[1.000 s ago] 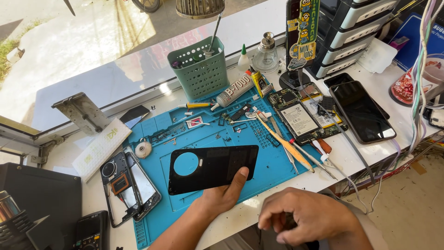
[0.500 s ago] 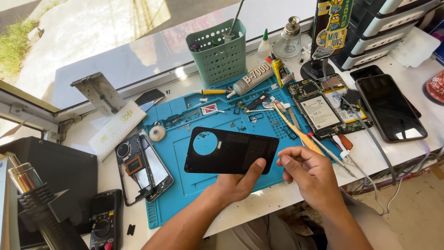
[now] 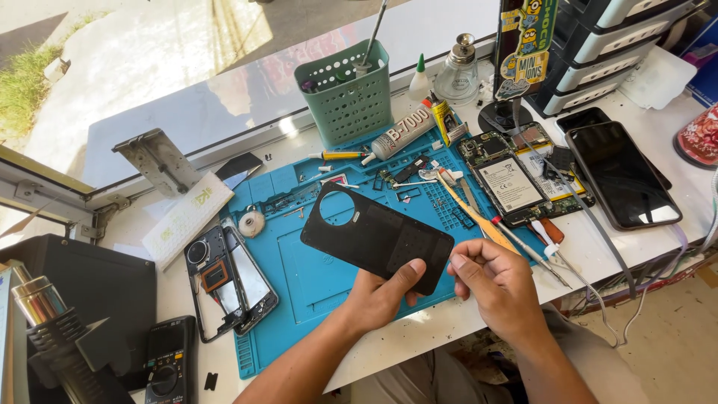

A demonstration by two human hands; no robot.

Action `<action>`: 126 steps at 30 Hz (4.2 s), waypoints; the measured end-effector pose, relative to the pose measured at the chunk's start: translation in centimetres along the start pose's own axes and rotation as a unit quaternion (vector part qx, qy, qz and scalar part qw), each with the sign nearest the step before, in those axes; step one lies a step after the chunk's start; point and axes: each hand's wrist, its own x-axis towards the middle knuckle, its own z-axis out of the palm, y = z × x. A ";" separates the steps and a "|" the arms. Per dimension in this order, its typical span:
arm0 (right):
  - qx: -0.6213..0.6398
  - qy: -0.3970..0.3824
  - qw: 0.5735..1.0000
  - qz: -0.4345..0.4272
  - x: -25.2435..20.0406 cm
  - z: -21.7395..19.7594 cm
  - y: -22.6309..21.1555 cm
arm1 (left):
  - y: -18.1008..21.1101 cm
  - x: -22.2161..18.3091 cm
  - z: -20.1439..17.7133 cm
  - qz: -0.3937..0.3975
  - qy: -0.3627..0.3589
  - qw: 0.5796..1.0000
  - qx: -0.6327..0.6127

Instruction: Inspecting and assembling various components of a mobile phone on a repair bench

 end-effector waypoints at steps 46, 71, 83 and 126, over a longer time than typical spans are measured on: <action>-0.150 -0.031 0.982 -0.111 0.8 -1.3 1.8 | -1.1 0.0 -0.4 0.201 -0.092 0.929 0.297; -0.007 -0.062 0.996 0.058 1.3 -2.5 0.2 | 0.9 0.8 -0.2 0.053 -0.002 0.998 0.035; 0.052 -0.064 0.996 -0.019 1.0 -2.2 0.3 | 0.0 1.1 0.1 0.108 0.040 0.992 -0.054; -0.354 -0.184 0.916 0.037 -0.6 -3.4 -1.8 | 0.4 1.8 -1.5 0.128 0.125 0.984 -0.007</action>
